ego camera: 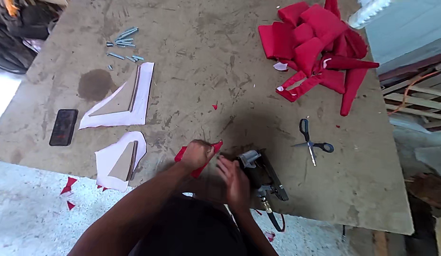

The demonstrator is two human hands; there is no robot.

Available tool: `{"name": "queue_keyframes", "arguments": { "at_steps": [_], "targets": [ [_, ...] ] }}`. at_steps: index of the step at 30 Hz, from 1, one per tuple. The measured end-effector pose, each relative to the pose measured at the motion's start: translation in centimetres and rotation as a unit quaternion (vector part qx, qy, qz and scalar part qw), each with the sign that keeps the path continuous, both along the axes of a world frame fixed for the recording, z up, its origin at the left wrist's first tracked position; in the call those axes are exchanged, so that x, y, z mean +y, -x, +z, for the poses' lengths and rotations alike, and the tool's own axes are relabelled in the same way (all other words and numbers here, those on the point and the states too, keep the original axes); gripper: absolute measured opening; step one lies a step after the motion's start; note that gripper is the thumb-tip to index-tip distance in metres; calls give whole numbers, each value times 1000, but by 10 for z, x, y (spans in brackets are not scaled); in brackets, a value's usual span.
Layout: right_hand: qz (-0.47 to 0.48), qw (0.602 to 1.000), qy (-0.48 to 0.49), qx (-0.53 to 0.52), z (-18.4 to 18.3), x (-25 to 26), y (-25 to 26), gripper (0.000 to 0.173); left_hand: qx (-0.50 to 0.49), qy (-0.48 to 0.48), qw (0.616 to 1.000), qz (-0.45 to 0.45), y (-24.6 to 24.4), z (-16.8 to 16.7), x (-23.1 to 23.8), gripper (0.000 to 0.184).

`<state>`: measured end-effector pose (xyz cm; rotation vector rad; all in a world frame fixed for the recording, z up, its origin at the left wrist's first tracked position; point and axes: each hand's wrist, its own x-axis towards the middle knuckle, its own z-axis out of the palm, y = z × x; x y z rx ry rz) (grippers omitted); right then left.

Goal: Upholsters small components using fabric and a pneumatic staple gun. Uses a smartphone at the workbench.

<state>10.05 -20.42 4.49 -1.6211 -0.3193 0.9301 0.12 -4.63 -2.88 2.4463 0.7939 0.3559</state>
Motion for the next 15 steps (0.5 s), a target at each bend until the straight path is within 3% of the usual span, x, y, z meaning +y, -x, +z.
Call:
{"name": "queue_keyframes", "arguments": {
  "at_steps": [2,4,5,9,12,15],
  "targets": [
    [39,971,73,-226,8,-37,-42,46,8,-9,1000,-3,-1,1,-3,47],
    [63,914,161,-368,-1,-62,-80,54,6,-4,1000,-1,0,3,-3,47],
    [85,895,200,-390,-7,-69,-90,63,4,-3,1000,-2,0,2,-3,48],
    [171,851,245,-431,-33,-61,-98,76,-7,-1,1000,-2,2,6,-4,45],
    [177,884,277,-332,-11,-45,-109,79,-13,2,1000,-4,2,6,-3,45],
    [227,880,304,-287,38,-25,-102,53,-7,8,1000,-2,2,-4,1,43]
  ]
}}
